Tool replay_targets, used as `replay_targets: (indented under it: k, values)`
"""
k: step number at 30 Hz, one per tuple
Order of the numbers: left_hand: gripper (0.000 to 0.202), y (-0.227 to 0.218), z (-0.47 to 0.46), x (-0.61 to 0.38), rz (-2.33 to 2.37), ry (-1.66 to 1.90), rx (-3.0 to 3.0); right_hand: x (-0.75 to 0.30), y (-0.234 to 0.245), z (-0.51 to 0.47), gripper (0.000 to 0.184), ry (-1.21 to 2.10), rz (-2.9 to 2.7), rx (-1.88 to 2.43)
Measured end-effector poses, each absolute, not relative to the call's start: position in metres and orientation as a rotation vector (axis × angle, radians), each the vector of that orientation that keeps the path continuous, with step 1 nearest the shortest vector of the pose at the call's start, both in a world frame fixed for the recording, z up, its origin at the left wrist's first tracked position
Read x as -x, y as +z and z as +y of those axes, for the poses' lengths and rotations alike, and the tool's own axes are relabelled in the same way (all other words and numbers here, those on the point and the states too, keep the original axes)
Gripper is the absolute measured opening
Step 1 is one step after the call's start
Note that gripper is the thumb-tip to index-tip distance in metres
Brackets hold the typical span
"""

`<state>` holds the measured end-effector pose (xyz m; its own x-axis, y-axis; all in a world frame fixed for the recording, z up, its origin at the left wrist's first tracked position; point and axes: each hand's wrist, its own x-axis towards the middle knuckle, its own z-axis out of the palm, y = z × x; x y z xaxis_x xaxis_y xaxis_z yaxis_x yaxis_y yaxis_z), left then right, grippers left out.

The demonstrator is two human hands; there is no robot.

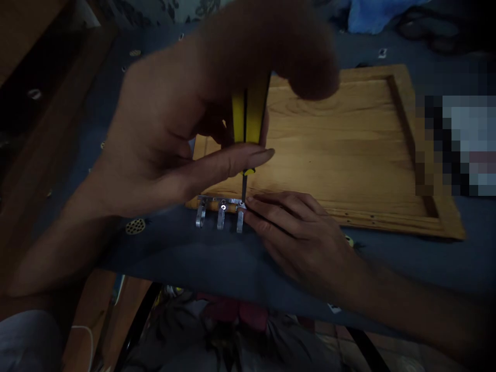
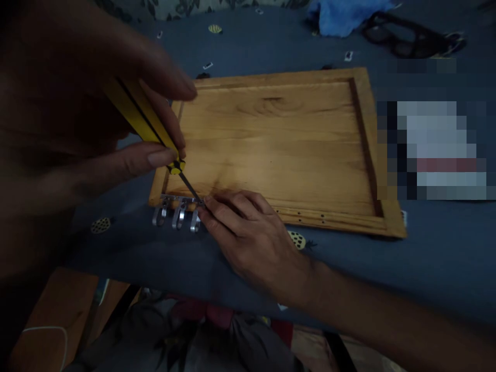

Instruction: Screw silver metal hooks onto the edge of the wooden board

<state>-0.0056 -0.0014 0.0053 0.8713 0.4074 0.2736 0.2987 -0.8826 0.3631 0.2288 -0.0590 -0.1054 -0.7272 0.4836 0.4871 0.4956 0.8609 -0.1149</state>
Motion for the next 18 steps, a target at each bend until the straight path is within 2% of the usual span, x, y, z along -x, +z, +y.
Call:
replay_targets:
  k: [3,6,8,13,18]
  values:
    - [0.052,0.002,0.001,-0.003,0.678,0.826,-2.633,-0.229,-0.106,-0.059,0.028,-0.036,-2.518,0.709]
    - [0.033,0.002,0.004,-0.005,0.666,0.849,-2.548,-0.229,-0.107,-0.060,0.028,-0.028,-2.515,0.714]
    - [0.028,0.003,0.004,-0.003,0.632,0.836,-2.539,-0.229,-0.107,-0.060,0.028,-0.025,-2.517,0.719]
    - [0.026,-0.001,0.006,0.002,0.555,0.807,-2.540,-0.228,-0.107,-0.060,0.028,-0.030,-2.523,0.729]
    - [0.036,-0.002,0.011,-0.001,0.516,0.842,-2.558,-0.228,-0.106,-0.059,0.029,-0.031,-2.520,0.723]
